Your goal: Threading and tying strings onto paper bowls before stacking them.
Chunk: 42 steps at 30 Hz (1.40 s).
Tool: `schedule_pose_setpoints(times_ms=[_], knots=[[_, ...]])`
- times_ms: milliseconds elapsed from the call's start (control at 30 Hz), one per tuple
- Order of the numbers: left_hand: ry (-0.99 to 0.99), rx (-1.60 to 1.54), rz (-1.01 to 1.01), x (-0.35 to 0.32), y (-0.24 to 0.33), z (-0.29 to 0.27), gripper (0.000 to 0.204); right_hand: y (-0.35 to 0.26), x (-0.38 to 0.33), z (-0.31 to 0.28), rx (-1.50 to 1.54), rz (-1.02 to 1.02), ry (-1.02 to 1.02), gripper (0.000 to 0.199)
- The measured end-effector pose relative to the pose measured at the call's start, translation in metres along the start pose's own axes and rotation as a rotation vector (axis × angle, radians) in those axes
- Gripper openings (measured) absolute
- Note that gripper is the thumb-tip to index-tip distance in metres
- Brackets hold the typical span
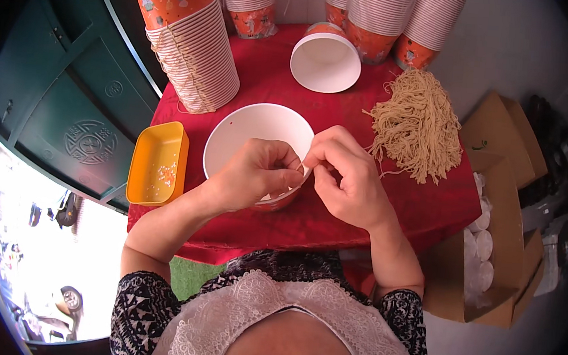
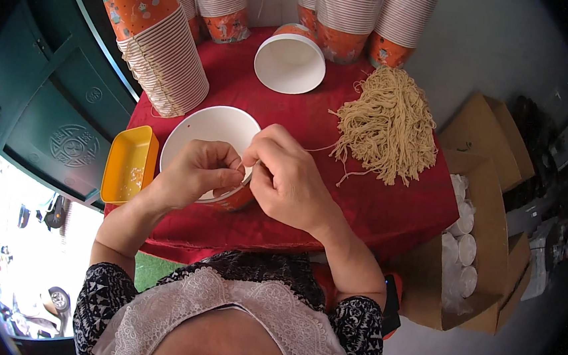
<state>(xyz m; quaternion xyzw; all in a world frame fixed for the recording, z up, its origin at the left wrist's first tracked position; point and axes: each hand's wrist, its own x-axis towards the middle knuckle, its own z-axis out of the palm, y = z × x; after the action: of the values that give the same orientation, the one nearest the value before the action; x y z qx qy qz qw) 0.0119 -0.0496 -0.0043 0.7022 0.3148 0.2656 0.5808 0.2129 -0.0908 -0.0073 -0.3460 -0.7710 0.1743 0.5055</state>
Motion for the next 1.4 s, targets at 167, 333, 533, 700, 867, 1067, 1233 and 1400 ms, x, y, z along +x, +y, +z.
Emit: schedule_pose_setpoints(times_ms=[167, 333, 533, 700, 867, 1067, 1233, 1400], knots=[[-0.024, -0.091, -0.025, 0.000, 0.005, 0.000, 0.008, 0.009, -0.013, 0.004, -0.038, 0.042, 0.017, 0.019], [-0.015, -0.109, -0.035, -0.001, 0.007, 0.000, 0.008, 0.007, -0.018, 0.012, -0.021, 0.056, 0.020, 0.022], [-0.014, -0.113, -0.039, -0.001, 0.011, 0.002, 0.007, 0.012, -0.019, 0.019, -0.086, -0.018, 0.087, 0.018], [-0.022, -0.098, -0.034, -0.001, 0.006, -0.001, 0.006, 0.012, -0.020, 0.021, -0.086, -0.047, 0.134, 0.018], [-0.004, -0.071, -0.092, -0.001, 0.007, -0.004, 0.009, 0.004, -0.022, 0.018, -0.091, -0.028, 0.191, 0.020], [-0.005, -0.003, -0.095, 0.000, 0.008, -0.003, 0.009, 0.005, -0.021, 0.020, -0.155, -0.076, 0.197, 0.022], [-0.024, -0.048, -0.038, -0.001, 0.002, -0.003, 0.011, 0.004, -0.023, 0.021, -0.081, -0.008, 0.142, 0.025], [-0.026, -0.036, -0.040, -0.001, 0.004, -0.002, 0.012, 0.006, -0.023, 0.025, -0.076, -0.016, 0.156, 0.022]])
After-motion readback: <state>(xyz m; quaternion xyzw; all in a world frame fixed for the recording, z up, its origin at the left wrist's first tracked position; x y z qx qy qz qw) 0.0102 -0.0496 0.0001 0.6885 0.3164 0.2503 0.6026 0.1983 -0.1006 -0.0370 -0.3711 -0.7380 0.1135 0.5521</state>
